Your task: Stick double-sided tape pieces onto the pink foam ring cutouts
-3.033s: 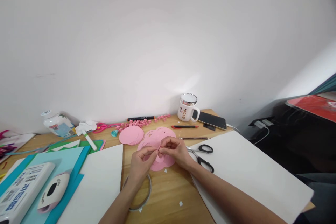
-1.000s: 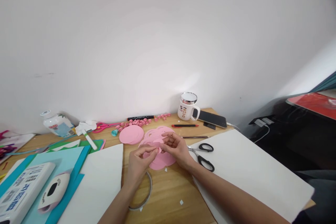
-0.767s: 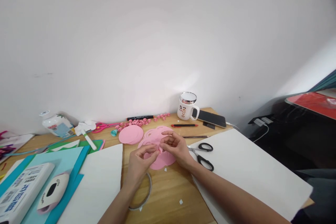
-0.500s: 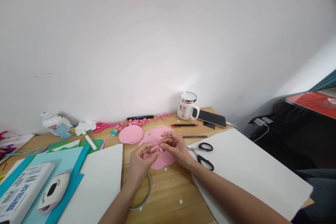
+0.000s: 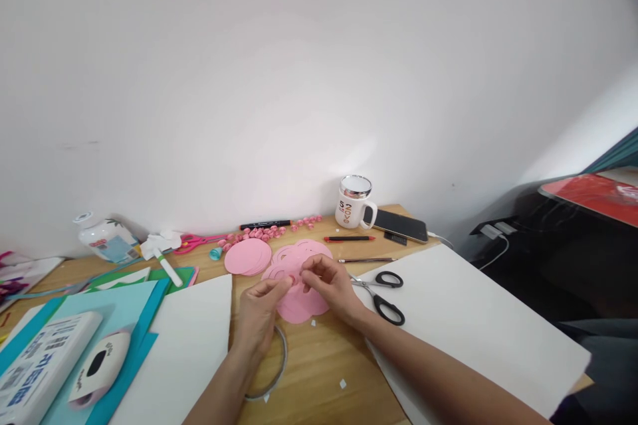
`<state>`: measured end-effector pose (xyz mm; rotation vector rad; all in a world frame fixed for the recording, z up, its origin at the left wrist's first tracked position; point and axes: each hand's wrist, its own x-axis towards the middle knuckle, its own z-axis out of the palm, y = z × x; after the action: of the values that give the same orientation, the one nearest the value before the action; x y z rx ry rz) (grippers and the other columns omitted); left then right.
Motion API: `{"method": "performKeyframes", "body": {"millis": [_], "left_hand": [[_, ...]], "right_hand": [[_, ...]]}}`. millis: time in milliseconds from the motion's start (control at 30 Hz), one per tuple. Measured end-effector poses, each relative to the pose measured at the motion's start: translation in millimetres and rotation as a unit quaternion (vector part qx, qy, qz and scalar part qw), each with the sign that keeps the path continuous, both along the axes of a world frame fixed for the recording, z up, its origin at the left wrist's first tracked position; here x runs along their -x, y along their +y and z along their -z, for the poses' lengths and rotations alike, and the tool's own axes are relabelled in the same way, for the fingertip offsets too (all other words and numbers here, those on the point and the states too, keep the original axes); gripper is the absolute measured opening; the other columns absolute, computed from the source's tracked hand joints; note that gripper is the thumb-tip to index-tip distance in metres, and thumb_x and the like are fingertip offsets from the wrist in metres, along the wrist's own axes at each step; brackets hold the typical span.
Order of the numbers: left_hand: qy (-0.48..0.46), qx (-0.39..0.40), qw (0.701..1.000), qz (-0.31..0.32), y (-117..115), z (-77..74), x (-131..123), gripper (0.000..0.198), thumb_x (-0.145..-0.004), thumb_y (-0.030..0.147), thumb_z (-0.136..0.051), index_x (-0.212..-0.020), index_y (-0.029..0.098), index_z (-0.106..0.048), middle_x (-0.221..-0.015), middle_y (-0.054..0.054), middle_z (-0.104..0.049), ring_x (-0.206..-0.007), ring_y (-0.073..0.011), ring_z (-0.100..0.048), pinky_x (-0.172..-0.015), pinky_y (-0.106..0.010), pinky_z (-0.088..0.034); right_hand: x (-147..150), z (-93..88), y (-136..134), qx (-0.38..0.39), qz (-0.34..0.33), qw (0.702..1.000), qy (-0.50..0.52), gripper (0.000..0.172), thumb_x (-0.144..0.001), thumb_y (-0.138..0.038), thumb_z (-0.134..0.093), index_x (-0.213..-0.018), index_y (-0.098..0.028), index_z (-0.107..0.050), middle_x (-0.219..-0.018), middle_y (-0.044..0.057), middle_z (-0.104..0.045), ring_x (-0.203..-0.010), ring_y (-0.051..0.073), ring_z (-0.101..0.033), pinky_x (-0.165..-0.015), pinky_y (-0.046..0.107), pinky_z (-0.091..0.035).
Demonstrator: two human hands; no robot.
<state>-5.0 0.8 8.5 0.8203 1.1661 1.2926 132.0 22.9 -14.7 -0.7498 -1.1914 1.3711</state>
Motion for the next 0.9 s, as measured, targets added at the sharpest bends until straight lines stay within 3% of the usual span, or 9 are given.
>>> {"method": "performKeyframes", "body": {"millis": [133, 333, 500, 700, 900], "left_hand": [[-0.05, 0.004, 0.999, -0.02, 2, 1.6, 1, 0.022, -0.048, 0.031, -0.079, -0.061, 0.014, -0.071, -0.061, -0.006, -0.07, -0.066, -0.0192, -0.063, -0.062, -0.029, -0.048], [0.003, -0.01, 0.999, -0.044, 0, 7.2, -1, 0.026, -0.047, 0.032, -0.079, -0.062, 0.013, -0.071, -0.062, -0.006, -0.07, -0.065, -0.0193, -0.063, -0.062, -0.029, -0.048], [0.065, -0.034, 0.995, -0.062, 0, 12.2, -1, 0.025, -0.049, 0.03, -0.078, -0.069, 0.015, -0.072, -0.068, -0.006, -0.072, -0.069, -0.0191, -0.063, -0.064, -0.027, -0.049], [0.146, -0.04, 0.987, -0.06, -1, 6.7, -1, 0.023, -0.053, 0.03, -0.075, -0.07, 0.015, -0.073, -0.072, -0.008, -0.073, -0.07, -0.0213, -0.064, -0.063, -0.029, -0.05], [0.155, -0.042, 0.985, -0.057, -1, 6.8, -2, 0.021, -0.052, 0.028, -0.075, -0.07, 0.015, -0.073, -0.071, -0.006, -0.073, -0.065, -0.0188, -0.064, -0.06, -0.026, -0.05]], "right_hand": [[3, 6.4, 0, 0.063, -0.071, 0.995, 0.014, 0.032, -0.055, -0.027, -0.078, -0.074, -0.016, -0.055, -0.071, -0.001, -0.064, -0.06, 0.011, -0.06, -0.059, 0.024, -0.05], [3, 9.2, 1, 0.101, -0.082, 0.991, 0.034, 0.029, -0.055, -0.03, -0.078, -0.068, -0.013, -0.058, -0.061, 0.0, -0.065, -0.052, 0.011, -0.06, -0.056, 0.024, -0.051], [3, 4.4, -1, 0.103, -0.07, 0.992, 0.033, 0.03, -0.056, -0.032, -0.077, -0.068, -0.014, -0.056, -0.057, -0.001, -0.063, -0.051, 0.012, -0.061, -0.055, 0.026, -0.052], [4, 3.9, 1, 0.074, -0.027, 0.996, 0.029, 0.029, -0.058, -0.032, -0.076, -0.068, -0.016, -0.053, -0.059, -0.004, -0.057, -0.053, 0.01, -0.059, -0.057, 0.024, -0.052], [5, 4.0, 0, 0.039, 0.014, 0.998, 0.049, 0.03, -0.06, -0.032, -0.075, -0.069, -0.018, -0.051, -0.064, -0.003, -0.056, -0.055, 0.009, -0.056, -0.056, 0.024, -0.051]]}}
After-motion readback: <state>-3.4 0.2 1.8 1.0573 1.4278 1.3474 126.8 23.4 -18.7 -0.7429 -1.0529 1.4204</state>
